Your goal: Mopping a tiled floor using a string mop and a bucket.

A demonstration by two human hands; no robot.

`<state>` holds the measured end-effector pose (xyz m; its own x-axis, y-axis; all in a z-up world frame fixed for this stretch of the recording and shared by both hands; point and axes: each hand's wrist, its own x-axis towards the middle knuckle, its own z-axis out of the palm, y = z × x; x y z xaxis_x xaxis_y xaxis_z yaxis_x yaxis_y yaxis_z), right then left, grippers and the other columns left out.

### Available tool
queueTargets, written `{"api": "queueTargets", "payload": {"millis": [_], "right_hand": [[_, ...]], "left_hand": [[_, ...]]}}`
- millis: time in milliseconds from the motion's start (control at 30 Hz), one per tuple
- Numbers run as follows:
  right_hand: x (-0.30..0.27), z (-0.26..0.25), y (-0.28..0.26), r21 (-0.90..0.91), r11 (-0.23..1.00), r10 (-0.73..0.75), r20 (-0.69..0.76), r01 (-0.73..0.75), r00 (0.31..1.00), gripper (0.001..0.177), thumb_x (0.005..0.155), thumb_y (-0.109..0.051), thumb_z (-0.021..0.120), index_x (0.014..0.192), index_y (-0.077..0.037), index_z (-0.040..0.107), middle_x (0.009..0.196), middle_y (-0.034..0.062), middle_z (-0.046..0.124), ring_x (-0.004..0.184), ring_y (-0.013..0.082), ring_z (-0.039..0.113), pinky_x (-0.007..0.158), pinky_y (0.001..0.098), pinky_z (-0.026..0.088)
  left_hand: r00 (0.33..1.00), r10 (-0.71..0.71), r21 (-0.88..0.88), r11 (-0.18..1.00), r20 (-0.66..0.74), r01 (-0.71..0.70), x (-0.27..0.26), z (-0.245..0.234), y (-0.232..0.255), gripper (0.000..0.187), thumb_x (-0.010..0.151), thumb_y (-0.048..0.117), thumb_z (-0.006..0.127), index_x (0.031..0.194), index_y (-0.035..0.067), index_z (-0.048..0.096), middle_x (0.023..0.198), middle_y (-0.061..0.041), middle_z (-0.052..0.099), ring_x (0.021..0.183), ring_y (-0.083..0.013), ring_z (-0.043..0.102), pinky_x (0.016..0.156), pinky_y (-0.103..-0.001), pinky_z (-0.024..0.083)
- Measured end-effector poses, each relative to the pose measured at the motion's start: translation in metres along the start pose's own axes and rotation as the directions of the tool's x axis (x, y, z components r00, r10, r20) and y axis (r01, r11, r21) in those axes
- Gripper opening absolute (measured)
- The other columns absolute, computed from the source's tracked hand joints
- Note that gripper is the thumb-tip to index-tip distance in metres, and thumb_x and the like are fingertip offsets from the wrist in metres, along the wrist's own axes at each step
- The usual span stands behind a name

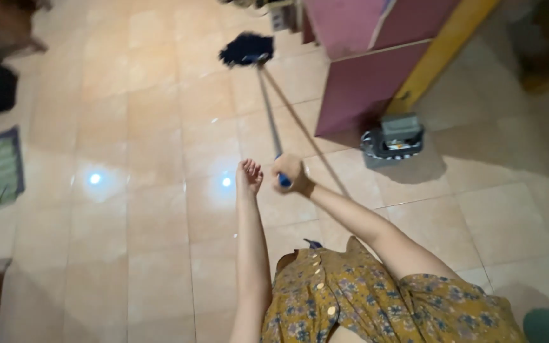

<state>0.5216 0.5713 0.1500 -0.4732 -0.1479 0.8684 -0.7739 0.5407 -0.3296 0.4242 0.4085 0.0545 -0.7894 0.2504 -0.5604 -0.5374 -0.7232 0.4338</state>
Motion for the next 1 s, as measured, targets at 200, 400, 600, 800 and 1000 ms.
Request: {"api": "queueTargets", "payload": {"millis": [200, 400, 600, 800, 1000], "right_hand": [[-0.023, 0.029, 0.049, 0.051, 0.961, 0.265, 0.089, -0.270, 0.960, 0.018, 0.074, -0.011, 0.073, 0.084, -0.005, 0.059, 0.086, 0.0118, 0.062, 0.083, 0.0340, 0.064, 0.077, 0.0411, 0.053], [-0.060, 0.032, -0.018, -0.016, 0.966, 0.258, -0.072, -0.260, 0.963, 0.012, 0.067, 0.000, 0.064, 0.073, -0.008, 0.056, 0.076, 0.0102, 0.060, 0.076, 0.0323, 0.062, 0.076, 0.0429, 0.048], [-0.004, -0.049, -0.146, 0.150, 0.983, 0.114, -0.026, -0.108, 0.993, 0.015, 0.064, -0.002, 0.066, 0.073, -0.007, 0.054, 0.077, 0.0120, 0.060, 0.074, 0.0334, 0.061, 0.072, 0.0413, 0.049], [0.004, -0.091, -0.104, 0.235, 0.970, -0.033, -0.140, 0.065, 0.990, 0.014, 0.065, 0.000, 0.064, 0.072, -0.008, 0.054, 0.072, 0.0103, 0.061, 0.068, 0.0286, 0.065, 0.067, 0.0381, 0.051], [-0.017, -0.136, -0.005, 0.219, 0.976, -0.001, -0.005, 0.002, 1.000, 0.017, 0.065, 0.002, 0.065, 0.076, -0.006, 0.054, 0.075, 0.0108, 0.060, 0.070, 0.0295, 0.063, 0.068, 0.0377, 0.050]], "left_hand": [[0.957, 0.114, -0.215, 0.975, 0.266, -0.057, -0.065, -0.051, -0.009, 0.020, 0.098, 0.030, 0.063, 0.097, 0.013, 0.053, 0.082, 0.001, 0.056, 0.074, -0.0166, 0.058, 0.063, -0.032, 0.046], [0.993, 0.024, -0.134, 0.990, -0.112, -0.039, -0.085, -0.088, -0.040, 0.031, 0.091, 0.032, 0.062, 0.113, 0.012, 0.063, 0.091, 0.001, 0.066, 0.079, -0.0162, 0.064, 0.063, -0.030, 0.048], [0.996, -0.005, -0.127, 0.992, -0.088, -0.007, -0.079, -0.035, -0.084, 0.037, 0.091, 0.035, 0.062, 0.116, 0.008, 0.062, 0.095, -0.002, 0.065, 0.078, -0.0192, 0.063, 0.066, -0.032, 0.049], [0.992, -0.003, -0.096, 0.995, -0.129, -0.009, -0.073, 0.002, -0.134, 0.045, 0.092, 0.034, 0.061, 0.124, 0.003, 0.062, 0.108, -0.009, 0.069, 0.088, -0.0193, 0.066, 0.076, -0.031, 0.056], [0.997, 0.062, -0.251, 0.965, -0.040, -0.070, -0.043, 0.021, -0.188, 0.039, 0.094, 0.036, 0.063, 0.120, 0.008, 0.061, 0.106, -0.003, 0.063, 0.085, -0.0189, 0.059, 0.066, -0.033, 0.048]]}}
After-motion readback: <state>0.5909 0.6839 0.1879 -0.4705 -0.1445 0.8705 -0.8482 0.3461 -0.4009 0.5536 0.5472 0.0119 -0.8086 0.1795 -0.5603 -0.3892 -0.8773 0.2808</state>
